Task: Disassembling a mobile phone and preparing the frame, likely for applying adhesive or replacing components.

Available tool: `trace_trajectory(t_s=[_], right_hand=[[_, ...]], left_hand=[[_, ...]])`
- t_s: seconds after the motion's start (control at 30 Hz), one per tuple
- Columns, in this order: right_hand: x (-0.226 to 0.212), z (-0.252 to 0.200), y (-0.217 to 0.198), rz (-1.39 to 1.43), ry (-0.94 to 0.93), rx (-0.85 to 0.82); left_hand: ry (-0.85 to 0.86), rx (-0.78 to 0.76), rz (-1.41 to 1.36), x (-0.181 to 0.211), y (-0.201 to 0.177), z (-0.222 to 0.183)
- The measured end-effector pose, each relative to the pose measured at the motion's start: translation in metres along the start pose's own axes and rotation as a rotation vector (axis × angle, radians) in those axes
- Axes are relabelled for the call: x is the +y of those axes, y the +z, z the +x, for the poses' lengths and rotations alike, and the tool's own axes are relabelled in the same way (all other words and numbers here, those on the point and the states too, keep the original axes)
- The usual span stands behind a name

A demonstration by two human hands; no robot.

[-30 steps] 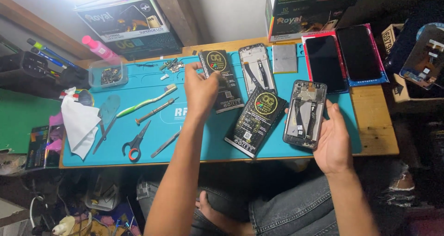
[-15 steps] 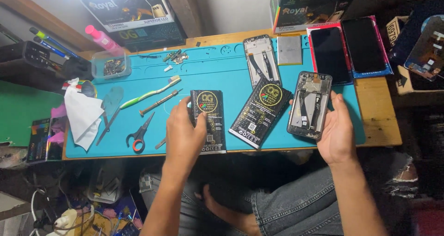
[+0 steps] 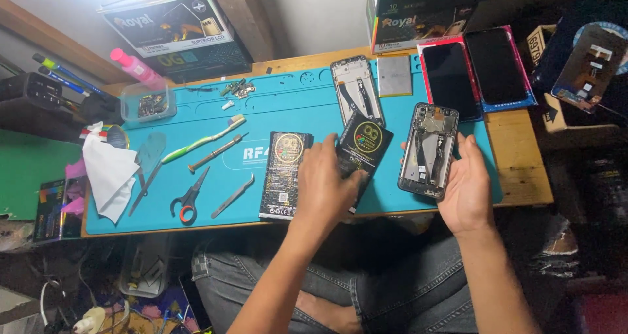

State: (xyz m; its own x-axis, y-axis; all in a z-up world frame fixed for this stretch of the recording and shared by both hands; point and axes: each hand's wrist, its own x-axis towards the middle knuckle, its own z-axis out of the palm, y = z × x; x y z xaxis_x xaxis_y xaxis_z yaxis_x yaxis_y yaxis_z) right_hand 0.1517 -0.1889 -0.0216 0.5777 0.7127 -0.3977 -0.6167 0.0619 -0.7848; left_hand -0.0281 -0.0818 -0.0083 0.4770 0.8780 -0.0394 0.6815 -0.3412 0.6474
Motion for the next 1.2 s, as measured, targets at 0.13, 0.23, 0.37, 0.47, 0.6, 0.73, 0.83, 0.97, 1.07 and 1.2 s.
trace_trajectory(t_s=[0.13,0.23,0.37,0.47,0.6,0.73,0.83,0.97,1.07,1.2], right_hand=[[-0.004,0.0,0.004,0.005,0.006,0.004],[-0.007,-0.002,0.009,0.013,0.042,0.02],[-0.005,0.001,0.006,0.021,0.02,0.001],[-0.006,0.001,0.007,0.021,0.022,0.001],[-0.009,-0.002,0.012,0.024,0.038,0.03],[-0.011,0.004,0.018,-0.039,0.059,0.046],[-0.008,0.028,0.023,-0.167,-0.014,0.058],[-0.01,0.057,0.072,-0.413,-0.155,0.022],[-0.001,0.084,0.114,-0.634,-0.232,0.011],[-0.003,0.112,0.142,-0.883,-0.25,-0.022]], left_hand=[[-0.17,-0.062,-0.268,0.003,-0.01,0.02],[-0.251,0.031,-0.544,0.022,-0.023,0.036],[-0.238,0.176,-0.675,0.003,0.0,0.087],[-0.258,0.202,-0.673,-0.02,0.024,0.122],[-0.263,0.225,-0.465,-0.027,0.035,0.133],[-0.183,0.258,-0.322,-0.027,0.026,0.124],[-0.173,0.261,-0.308,-0.021,0.004,0.1],[-0.204,0.246,-0.437,-0.009,-0.035,0.045],[-0.233,0.209,-0.556,-0.019,-0.053,0.006],[-0.449,0.082,-0.675,-0.021,-0.081,-0.043]])
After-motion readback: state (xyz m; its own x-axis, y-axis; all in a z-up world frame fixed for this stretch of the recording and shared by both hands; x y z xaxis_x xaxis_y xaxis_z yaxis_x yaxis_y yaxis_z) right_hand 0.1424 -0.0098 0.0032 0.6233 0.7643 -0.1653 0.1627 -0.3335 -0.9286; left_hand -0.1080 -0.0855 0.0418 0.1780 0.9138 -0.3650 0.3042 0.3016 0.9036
